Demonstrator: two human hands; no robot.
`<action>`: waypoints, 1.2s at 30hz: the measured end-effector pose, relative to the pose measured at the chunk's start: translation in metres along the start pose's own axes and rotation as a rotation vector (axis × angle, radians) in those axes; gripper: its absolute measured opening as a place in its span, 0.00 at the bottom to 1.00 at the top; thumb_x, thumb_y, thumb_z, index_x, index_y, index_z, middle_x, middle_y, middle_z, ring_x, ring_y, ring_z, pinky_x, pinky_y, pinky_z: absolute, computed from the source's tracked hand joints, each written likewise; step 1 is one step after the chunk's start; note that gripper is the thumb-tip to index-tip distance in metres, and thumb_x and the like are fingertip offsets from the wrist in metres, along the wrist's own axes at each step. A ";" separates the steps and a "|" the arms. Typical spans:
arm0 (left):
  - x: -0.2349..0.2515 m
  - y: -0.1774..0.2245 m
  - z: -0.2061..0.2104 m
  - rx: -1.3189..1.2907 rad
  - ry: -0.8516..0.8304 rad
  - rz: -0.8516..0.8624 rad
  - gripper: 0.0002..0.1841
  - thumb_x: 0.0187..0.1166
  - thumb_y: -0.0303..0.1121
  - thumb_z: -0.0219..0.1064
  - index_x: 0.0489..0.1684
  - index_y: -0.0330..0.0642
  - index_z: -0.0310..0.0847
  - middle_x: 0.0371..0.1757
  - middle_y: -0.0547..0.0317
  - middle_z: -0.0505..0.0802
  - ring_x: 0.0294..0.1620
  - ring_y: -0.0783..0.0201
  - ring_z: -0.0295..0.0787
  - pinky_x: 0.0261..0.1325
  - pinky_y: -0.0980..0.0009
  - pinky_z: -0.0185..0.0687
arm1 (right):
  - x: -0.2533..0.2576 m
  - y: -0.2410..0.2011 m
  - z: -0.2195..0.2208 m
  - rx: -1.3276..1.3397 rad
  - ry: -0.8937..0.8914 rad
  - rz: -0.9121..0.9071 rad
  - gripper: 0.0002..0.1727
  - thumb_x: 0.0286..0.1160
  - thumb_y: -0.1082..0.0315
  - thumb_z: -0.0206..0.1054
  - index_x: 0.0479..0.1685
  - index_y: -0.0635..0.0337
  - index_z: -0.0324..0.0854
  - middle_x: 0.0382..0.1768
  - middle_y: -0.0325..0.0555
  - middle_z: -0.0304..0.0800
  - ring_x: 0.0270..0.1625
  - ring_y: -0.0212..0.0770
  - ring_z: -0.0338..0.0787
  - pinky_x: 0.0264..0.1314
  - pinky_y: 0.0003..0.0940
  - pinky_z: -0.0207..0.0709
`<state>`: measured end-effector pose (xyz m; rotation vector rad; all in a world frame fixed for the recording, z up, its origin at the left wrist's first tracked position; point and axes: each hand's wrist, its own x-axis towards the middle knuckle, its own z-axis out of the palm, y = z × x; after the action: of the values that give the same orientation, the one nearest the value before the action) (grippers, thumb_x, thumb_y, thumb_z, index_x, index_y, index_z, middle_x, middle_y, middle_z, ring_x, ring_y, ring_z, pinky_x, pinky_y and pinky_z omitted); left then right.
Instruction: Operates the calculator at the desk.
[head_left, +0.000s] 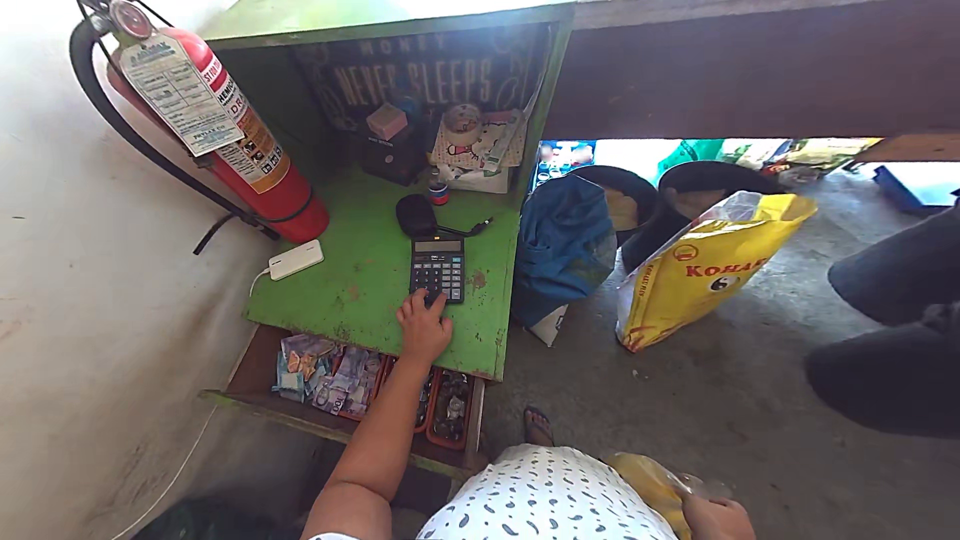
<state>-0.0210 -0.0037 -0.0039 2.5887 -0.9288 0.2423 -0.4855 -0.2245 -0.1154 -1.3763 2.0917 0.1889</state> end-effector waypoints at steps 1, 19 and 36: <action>0.001 0.001 0.001 0.002 0.004 -0.006 0.23 0.74 0.41 0.58 0.67 0.62 0.90 0.75 0.39 0.81 0.76 0.36 0.74 0.70 0.38 0.67 | 0.001 0.001 0.000 0.009 0.007 0.011 0.34 0.70 0.60 0.76 0.75 0.69 0.74 0.71 0.67 0.81 0.75 0.61 0.82 0.76 0.60 0.74; -0.002 0.002 0.007 0.028 0.020 -0.051 0.21 0.80 0.52 0.58 0.67 0.67 0.89 0.77 0.42 0.79 0.80 0.40 0.70 0.72 0.39 0.64 | 0.011 -0.029 0.016 0.039 0.002 0.042 0.32 0.72 0.59 0.76 0.73 0.68 0.76 0.70 0.68 0.82 0.77 0.62 0.80 0.77 0.61 0.72; -0.004 0.011 -0.001 0.043 0.025 -0.058 0.20 0.80 0.48 0.60 0.68 0.65 0.89 0.75 0.40 0.82 0.78 0.37 0.74 0.72 0.38 0.65 | 0.021 -0.038 0.015 0.040 -0.011 0.023 0.29 0.72 0.61 0.75 0.70 0.68 0.78 0.69 0.68 0.83 0.75 0.61 0.82 0.75 0.60 0.75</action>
<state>-0.0312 -0.0080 -0.0008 2.6410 -0.8475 0.2807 -0.4519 -0.2515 -0.1311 -1.3253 2.0915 0.1626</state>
